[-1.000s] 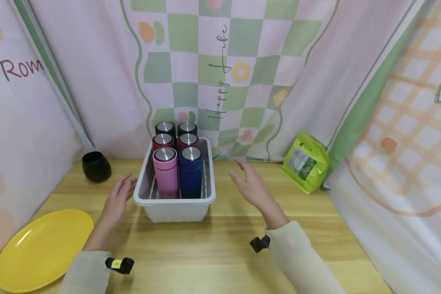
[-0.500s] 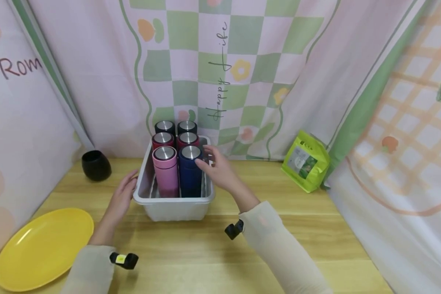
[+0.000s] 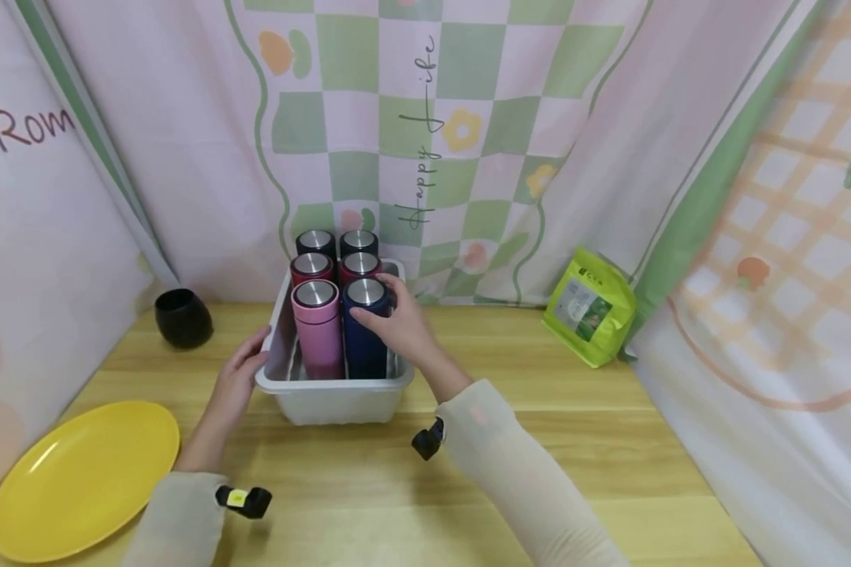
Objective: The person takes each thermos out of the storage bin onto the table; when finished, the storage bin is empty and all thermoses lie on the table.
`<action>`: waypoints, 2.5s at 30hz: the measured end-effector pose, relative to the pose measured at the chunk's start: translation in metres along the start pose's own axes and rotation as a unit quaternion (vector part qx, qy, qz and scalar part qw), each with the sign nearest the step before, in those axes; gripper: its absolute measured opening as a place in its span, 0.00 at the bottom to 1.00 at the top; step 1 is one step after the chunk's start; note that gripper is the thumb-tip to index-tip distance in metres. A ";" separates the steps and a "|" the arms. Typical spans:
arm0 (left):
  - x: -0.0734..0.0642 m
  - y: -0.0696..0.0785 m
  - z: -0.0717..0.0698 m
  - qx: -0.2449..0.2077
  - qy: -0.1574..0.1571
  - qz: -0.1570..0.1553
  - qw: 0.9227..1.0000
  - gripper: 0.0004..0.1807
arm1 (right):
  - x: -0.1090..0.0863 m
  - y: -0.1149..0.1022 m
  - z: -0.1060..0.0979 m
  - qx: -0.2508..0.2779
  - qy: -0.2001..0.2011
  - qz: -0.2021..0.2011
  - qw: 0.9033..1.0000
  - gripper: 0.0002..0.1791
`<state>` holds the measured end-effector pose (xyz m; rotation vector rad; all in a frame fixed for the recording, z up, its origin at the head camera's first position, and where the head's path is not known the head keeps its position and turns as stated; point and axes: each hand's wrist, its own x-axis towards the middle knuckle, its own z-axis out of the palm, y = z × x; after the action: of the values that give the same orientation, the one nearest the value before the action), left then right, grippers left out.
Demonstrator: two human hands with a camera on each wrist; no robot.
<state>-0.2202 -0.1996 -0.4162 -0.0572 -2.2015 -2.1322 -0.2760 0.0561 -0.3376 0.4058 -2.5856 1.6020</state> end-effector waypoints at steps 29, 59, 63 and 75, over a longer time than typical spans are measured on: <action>-0.002 -0.004 0.007 -0.078 0.020 0.009 0.997 0.28 | -0.001 -0.025 -0.019 0.013 0.082 -0.084 0.993 0.35; -0.002 0.000 0.006 -0.046 0.026 -0.025 0.998 0.28 | -0.009 -0.091 -0.144 0.136 0.137 -0.071 0.979 0.33; -0.001 0.000 0.007 -0.055 0.029 -0.008 0.998 0.27 | -0.008 -0.080 -0.161 0.100 0.158 -0.048 0.981 0.34; -0.002 -0.004 0.009 -0.070 0.027 0.016 0.997 0.27 | 0.000 -0.014 -0.196 -0.033 0.200 0.029 0.979 0.41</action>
<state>-0.2189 -0.1908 -0.4203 -0.0414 -2.0052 -2.2402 -0.2872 0.2242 -0.2362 -0.0026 -2.3499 1.4327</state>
